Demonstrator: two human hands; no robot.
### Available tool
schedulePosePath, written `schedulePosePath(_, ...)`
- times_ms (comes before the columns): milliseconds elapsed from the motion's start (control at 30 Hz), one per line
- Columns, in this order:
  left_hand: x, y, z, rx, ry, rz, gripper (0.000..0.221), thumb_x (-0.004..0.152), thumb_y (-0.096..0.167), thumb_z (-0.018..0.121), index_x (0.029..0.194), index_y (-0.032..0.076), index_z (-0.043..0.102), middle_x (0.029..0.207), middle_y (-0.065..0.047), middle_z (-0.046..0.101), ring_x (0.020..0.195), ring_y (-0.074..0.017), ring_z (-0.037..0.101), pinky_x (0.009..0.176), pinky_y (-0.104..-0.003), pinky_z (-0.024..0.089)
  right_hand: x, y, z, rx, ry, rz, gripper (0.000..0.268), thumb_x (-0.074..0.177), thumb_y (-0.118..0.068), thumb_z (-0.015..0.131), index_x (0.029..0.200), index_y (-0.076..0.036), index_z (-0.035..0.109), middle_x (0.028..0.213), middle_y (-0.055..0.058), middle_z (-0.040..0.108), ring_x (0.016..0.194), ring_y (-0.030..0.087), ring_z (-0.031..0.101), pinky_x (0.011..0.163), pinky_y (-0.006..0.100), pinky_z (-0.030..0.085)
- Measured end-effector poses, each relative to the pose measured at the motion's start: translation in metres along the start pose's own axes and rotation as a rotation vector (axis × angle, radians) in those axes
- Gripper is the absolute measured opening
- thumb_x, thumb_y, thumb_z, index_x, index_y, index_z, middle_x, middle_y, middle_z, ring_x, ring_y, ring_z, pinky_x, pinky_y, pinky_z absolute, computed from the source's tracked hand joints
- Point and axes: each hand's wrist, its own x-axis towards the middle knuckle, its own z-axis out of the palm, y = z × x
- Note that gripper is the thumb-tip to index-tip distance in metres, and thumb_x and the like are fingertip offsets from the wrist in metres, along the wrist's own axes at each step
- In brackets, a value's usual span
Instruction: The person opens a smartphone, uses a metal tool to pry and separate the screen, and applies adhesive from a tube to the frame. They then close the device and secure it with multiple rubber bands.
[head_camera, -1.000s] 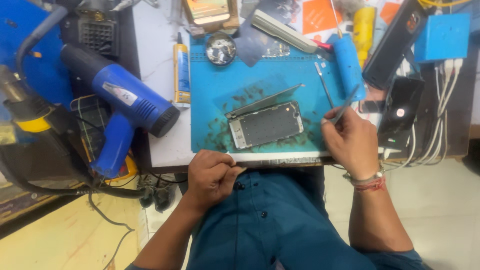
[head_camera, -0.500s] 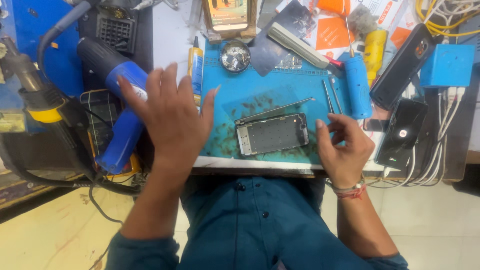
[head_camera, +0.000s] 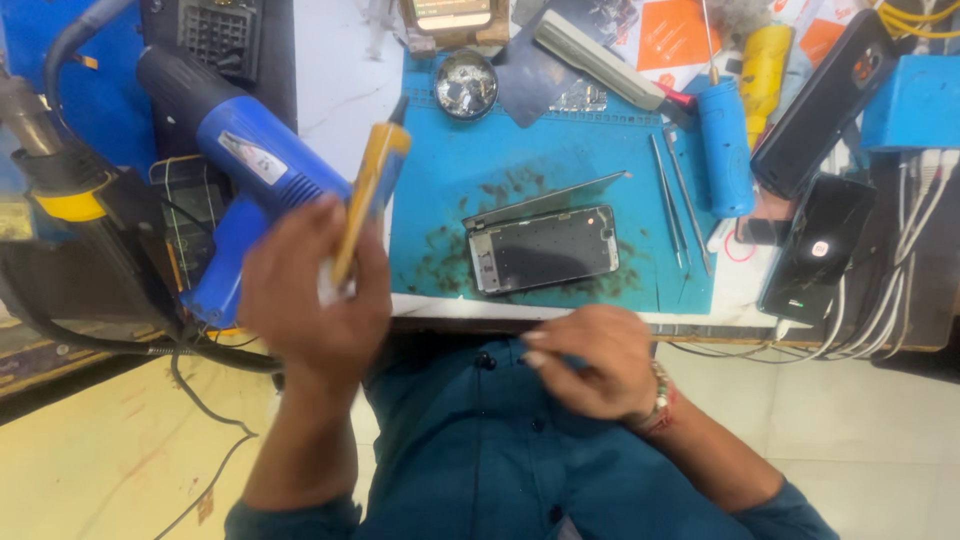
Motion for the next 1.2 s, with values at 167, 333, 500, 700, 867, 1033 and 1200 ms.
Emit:
schedulePosePath(167,-0.057,0.028,-0.021,-0.022,-0.080,0.317,0.032,0.089,0.021,0.089,0.110,0.004,0.071,0.112,-0.010,0.073,0.094,-0.0228,0.069,0.084,-0.041,0.045,0.018,-0.019,0.024,0.637,-0.356,0.255,0.083,0.094,-0.018,0.070,0.158,0.005,0.022,0.150,0.025,0.051,0.128,0.032,0.062,0.106,0.040,0.052)
schedulePosePath(333,-0.088,0.040,-0.016,-0.267,-0.227,0.314,0.036,0.089,0.029,0.079,0.113,0.004,0.071,0.122,-0.011,0.071,0.112,-0.0246,0.070,0.097,-0.040,0.043,0.008,-0.029,0.048,1.028,-0.371,0.544,0.067,0.108,-0.017,0.050,0.163,0.003,0.016,0.159,0.020,0.045,0.150,0.027,0.048,0.126,0.039,0.040)
schedulePosePath(500,-0.095,0.025,-0.022,-0.580,-0.251,-0.115,0.039,0.106,0.033,0.061,0.124,-0.001,0.061,0.135,-0.014,0.063,0.127,-0.0300,0.063,0.116,-0.040,0.046,-0.015,-0.016,0.042,1.023,-0.409,0.728,0.062,0.105,-0.020,0.056,0.159,0.004,0.037,0.138,0.017,0.056,0.112,0.017,0.059,0.099,0.032,0.052)
schedulePosePath(700,-0.097,0.012,0.003,-1.348,-0.447,-0.437,0.039,0.116,0.034,0.053,0.124,0.000,0.069,0.138,-0.021,0.065,0.130,-0.0284,0.063,0.114,-0.039,0.048,-0.028,0.000,0.043,1.252,-0.463,0.847,0.055,0.104,-0.024,0.064,0.149,0.006,0.055,0.118,0.012,0.067,0.099,0.016,0.067,0.086,0.030,0.057)
schedulePosePath(867,-0.106,0.013,0.026,-1.596,-0.429,-0.627,0.040,0.108,0.029,0.059,0.123,-0.006,0.069,0.140,-0.028,0.064,0.134,-0.0350,0.062,0.118,-0.048,0.047,-0.044,-0.005,0.037,0.973,-0.208,0.829,0.042,0.099,-0.017,0.068,0.136,0.004,0.061,0.112,0.011,0.076,0.094,0.016,0.073,0.079,0.028,0.059)
schedulePosePath(1033,-0.097,-0.010,0.038,-1.617,-0.047,-0.732,0.034,0.114,0.025,0.050,0.110,-0.003,0.068,0.128,-0.026,0.069,0.125,-0.0345,0.067,0.119,-0.048,0.047,-0.062,-0.004,0.031,0.620,0.018,0.656,0.033,0.099,-0.009,0.072,0.130,-0.002,0.062,0.107,0.011,0.079,0.094,0.013,0.076,0.085,0.025,0.061)
schedulePosePath(1200,-0.081,-0.021,0.037,-1.032,-0.164,-0.542,0.030,0.115,0.023,0.048,0.098,0.001,0.058,0.113,-0.019,0.071,0.093,-0.0227,0.060,0.091,-0.034,0.049,-0.069,0.001,0.025,0.292,0.299,0.560,0.034,0.093,0.000,0.077,0.126,0.002,0.067,0.127,0.017,0.069,0.116,0.022,0.068,0.102,0.031,0.056)
